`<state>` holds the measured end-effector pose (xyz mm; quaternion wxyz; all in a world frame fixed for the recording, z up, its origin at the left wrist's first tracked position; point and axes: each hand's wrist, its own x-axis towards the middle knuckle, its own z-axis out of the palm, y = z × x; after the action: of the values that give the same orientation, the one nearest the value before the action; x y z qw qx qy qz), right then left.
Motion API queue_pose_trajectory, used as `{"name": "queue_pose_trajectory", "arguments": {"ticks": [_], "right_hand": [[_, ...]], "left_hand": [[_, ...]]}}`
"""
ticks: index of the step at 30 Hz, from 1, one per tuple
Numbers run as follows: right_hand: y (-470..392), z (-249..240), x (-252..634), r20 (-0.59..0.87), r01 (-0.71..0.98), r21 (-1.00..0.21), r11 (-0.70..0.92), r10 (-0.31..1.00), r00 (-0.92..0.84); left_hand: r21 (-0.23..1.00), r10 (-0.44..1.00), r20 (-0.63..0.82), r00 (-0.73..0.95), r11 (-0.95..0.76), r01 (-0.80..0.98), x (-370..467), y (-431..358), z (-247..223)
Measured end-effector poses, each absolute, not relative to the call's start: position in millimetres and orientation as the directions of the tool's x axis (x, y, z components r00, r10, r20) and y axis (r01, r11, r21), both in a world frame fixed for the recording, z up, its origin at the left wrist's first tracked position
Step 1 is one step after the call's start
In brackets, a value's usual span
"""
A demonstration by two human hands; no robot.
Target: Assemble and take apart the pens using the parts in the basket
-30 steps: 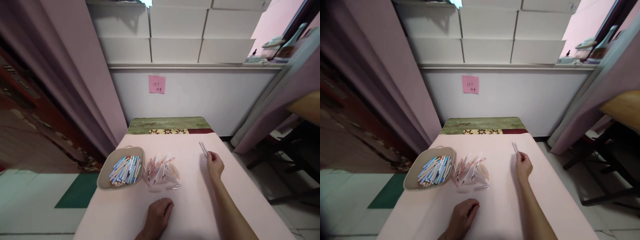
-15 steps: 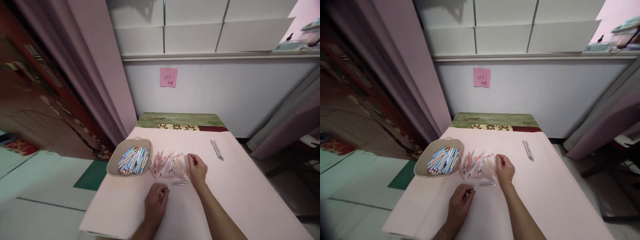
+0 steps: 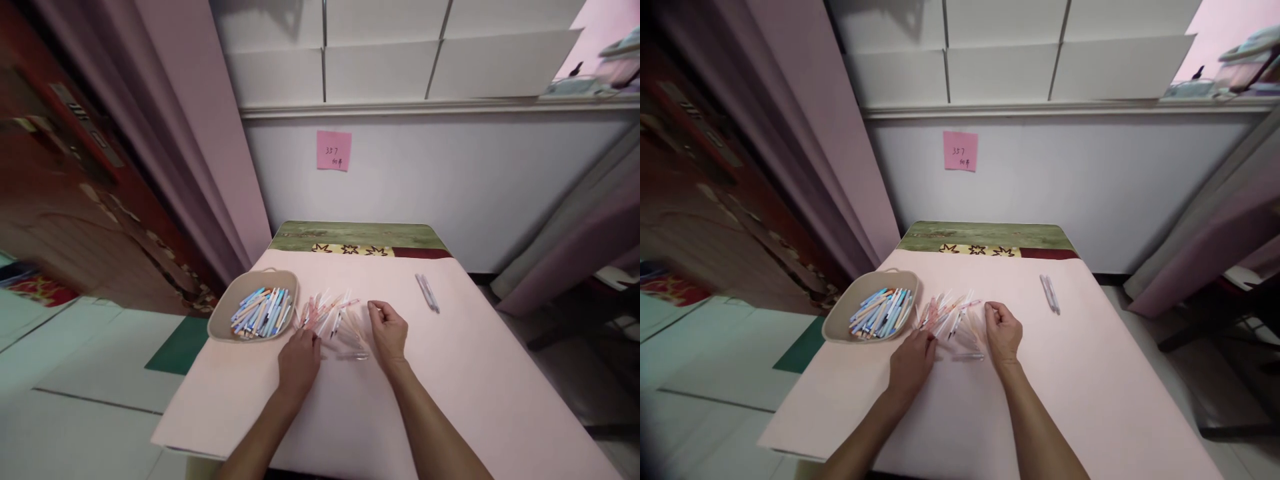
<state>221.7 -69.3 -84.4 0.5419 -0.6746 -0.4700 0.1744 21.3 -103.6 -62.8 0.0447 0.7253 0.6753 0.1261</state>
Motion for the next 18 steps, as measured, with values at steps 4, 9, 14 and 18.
{"name": "queue_pose_trajectory", "arguments": {"ticks": [4, 9, 14, 18], "right_hand": [[-70, -81, 224, 0.223, 0.424, -0.906, 0.000, 0.851, 0.476], [-72, -76, 224, 0.150, 0.557, -0.830, -0.036, 0.947, 0.285], [-75, -69, 229, 0.215, 0.702, -0.712, 0.013, 0.956, 0.200], [-76, -65, 233, 0.218, 0.712, -0.698, 0.073, 0.969, 0.114]], "left_hand": [[0.240, 0.997, 0.066, 0.046, -0.061, 0.969, 22, -96, -54], [0.335, 0.989, 0.142, 0.037, -0.083, 0.939, 16, -104, -54], [0.455, 0.958, 0.283, 0.040, -0.171, 0.874, 7, -120, -62], [0.526, 0.920, 0.392, 0.001, -0.225, 0.821, 5, -125, -68]]}}
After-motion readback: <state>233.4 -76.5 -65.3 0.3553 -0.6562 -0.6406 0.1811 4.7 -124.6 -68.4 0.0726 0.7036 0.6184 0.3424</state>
